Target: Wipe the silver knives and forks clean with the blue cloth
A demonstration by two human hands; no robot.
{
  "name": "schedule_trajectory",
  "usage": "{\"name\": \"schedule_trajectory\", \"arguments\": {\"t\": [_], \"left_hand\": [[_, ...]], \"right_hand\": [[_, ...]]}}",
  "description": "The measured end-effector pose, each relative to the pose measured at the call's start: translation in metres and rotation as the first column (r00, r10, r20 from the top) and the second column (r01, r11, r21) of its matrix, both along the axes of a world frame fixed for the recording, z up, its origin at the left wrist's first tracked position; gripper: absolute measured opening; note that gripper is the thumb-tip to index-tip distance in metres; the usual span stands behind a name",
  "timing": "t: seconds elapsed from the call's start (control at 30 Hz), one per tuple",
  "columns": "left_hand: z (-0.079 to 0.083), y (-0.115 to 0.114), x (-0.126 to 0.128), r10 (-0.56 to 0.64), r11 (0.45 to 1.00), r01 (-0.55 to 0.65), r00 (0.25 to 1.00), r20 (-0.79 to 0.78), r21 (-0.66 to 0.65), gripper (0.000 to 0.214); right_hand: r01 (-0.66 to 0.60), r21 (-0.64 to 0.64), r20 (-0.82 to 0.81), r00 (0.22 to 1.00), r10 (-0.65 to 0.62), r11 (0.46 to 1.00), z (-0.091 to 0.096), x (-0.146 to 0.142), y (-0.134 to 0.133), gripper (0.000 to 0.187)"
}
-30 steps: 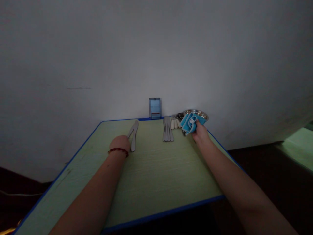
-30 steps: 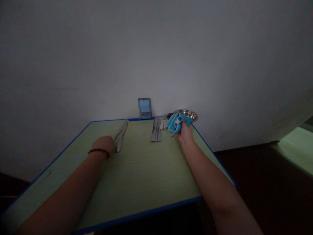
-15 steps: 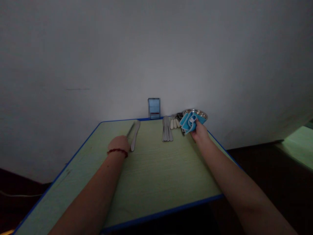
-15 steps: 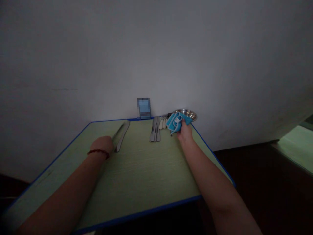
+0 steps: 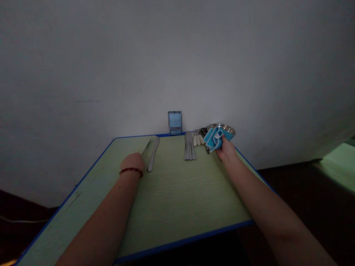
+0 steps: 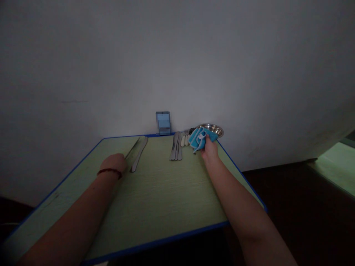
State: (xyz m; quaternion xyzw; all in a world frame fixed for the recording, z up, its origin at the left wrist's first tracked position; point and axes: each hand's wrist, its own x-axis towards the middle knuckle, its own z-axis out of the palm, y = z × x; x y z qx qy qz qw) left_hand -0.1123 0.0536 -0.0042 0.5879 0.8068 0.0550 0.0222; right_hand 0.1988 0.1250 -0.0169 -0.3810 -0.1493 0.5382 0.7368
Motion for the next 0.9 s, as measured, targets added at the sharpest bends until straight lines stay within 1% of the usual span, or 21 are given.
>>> {"name": "schedule_trajectory", "arguments": {"t": [0.13, 0.23, 0.33, 0.5, 0.57, 0.63, 0.67, 0.77, 0.83, 0.9], "left_hand": [[0.002, 0.000, -0.006, 0.036, 0.997, -0.038, 0.998, -0.042, -0.060, 0.030], [0.006, -0.001, -0.008, 0.035, 0.997, -0.039, 0.998, -0.048, -0.072, 0.030], [0.011, -0.003, -0.008, 0.025, 0.998, -0.028, 0.999, -0.040, -0.056, 0.030], [0.017, -0.006, -0.003, -0.020, 1.000, 0.020, 1.000, -0.001, 0.013, 0.034], [0.020, -0.008, -0.001, -0.037, 0.999, 0.037, 0.999, 0.023, 0.038, 0.035], [0.023, -0.010, 0.005, -0.044, 0.997, 0.039, 0.996, 0.080, 0.072, 0.037], [0.025, -0.012, 0.009, -0.044, 0.994, 0.030, 0.989, 0.143, 0.102, 0.038], [0.033, -0.020, 0.026, -0.085, 0.980, 0.031, 0.959, 0.271, 0.197, 0.039], [0.036, -0.025, 0.041, -0.140, 0.970, 0.049, 0.914, 0.380, 0.239, 0.036], [0.036, -0.029, 0.054, -0.211, 0.963, 0.093, 0.842, 0.497, 0.252, 0.035]], "right_hand": [[-0.016, 0.008, 0.005, 1.000, 0.016, 1.000, 0.002, -0.002, -0.002, 0.009], [0.015, -0.013, 0.003, 1.000, -0.015, 1.000, 0.005, -0.004, -0.004, 0.008], [0.032, -0.031, 0.006, 0.999, -0.031, 0.999, 0.007, -0.007, -0.007, 0.008], [0.016, 0.004, 0.022, 1.000, -0.016, 1.000, 0.008, -0.010, -0.011, 0.008], [0.009, -0.003, 0.028, 1.000, -0.009, 1.000, 0.010, -0.012, -0.013, 0.008], [0.001, -0.006, 0.026, 1.000, -0.001, 1.000, 0.013, -0.014, -0.016, 0.008], [-0.004, -0.004, 0.025, 1.000, 0.004, 1.000, 0.015, -0.015, -0.018, 0.008], [-0.049, 0.033, 0.018, 0.999, 0.048, 0.998, 0.019, -0.020, -0.022, 0.009], [-0.072, 0.051, 0.012, 0.997, 0.071, 0.996, 0.021, -0.023, -0.025, 0.009], [-0.112, 0.060, 0.004, 0.994, 0.112, 0.992, 0.023, -0.026, -0.029, 0.009]]}}
